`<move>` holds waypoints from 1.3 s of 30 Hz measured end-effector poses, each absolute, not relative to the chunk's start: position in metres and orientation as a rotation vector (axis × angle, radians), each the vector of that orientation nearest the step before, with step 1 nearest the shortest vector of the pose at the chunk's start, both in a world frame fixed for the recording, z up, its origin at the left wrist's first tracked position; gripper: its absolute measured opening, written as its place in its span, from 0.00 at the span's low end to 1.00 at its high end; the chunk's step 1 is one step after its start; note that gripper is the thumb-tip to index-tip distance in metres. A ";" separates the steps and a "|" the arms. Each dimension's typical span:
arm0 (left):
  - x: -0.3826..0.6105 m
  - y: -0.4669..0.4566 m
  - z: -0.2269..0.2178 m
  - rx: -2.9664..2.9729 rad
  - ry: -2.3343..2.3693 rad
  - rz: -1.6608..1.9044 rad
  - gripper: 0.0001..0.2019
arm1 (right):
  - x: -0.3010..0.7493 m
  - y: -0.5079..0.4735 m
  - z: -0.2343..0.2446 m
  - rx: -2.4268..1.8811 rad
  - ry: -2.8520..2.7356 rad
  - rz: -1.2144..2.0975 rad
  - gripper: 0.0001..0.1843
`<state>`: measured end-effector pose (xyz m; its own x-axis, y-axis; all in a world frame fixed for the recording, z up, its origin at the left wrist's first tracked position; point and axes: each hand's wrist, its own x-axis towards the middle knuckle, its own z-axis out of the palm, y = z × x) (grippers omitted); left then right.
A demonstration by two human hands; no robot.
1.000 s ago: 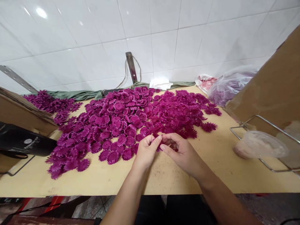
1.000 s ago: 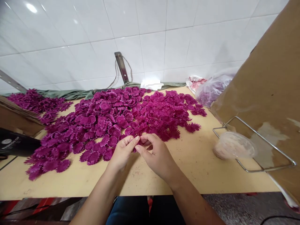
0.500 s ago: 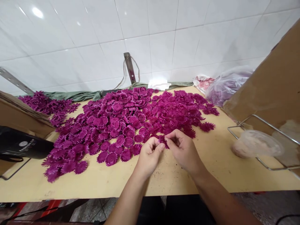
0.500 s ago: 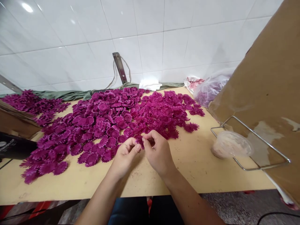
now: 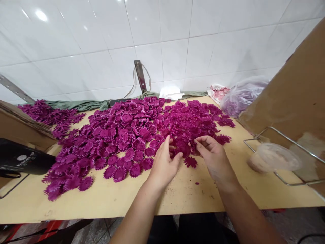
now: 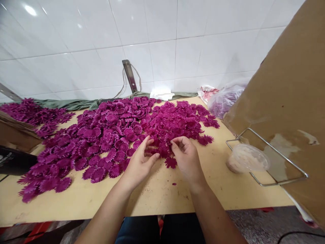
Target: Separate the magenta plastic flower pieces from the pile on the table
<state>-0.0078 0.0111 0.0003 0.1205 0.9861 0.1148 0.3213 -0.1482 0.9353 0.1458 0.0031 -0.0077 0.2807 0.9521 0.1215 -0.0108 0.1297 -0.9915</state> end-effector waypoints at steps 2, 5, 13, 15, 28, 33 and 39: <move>-0.007 0.014 0.004 1.722 1.332 1.091 0.18 | 0.142 -0.003 -0.009 -1.203 -1.041 0.963 0.09; -0.006 0.009 0.011 1.699 1.277 1.049 0.10 | 0.137 -0.008 -0.010 -1.225 -1.060 0.957 0.09; 0.010 -0.008 -0.005 1.518 1.124 1.058 0.09 | 0.118 -0.018 -0.010 -1.326 -1.417 0.402 0.05; 0.010 -0.007 -0.009 1.526 1.124 1.057 0.11 | 0.117 -0.019 -0.008 -1.358 -1.493 0.295 0.07; -0.016 -0.017 -0.007 1.414 1.266 1.061 0.09 | 0.176 0.021 0.012 -1.607 -1.162 -0.280 0.06; -0.016 -0.017 -0.001 1.345 1.177 1.036 0.06 | 0.182 0.035 0.022 -1.532 -1.368 -0.176 0.11; -0.017 -0.008 -0.007 1.359 1.211 1.070 0.13 | 0.143 -0.001 0.014 -1.427 -1.554 0.264 0.08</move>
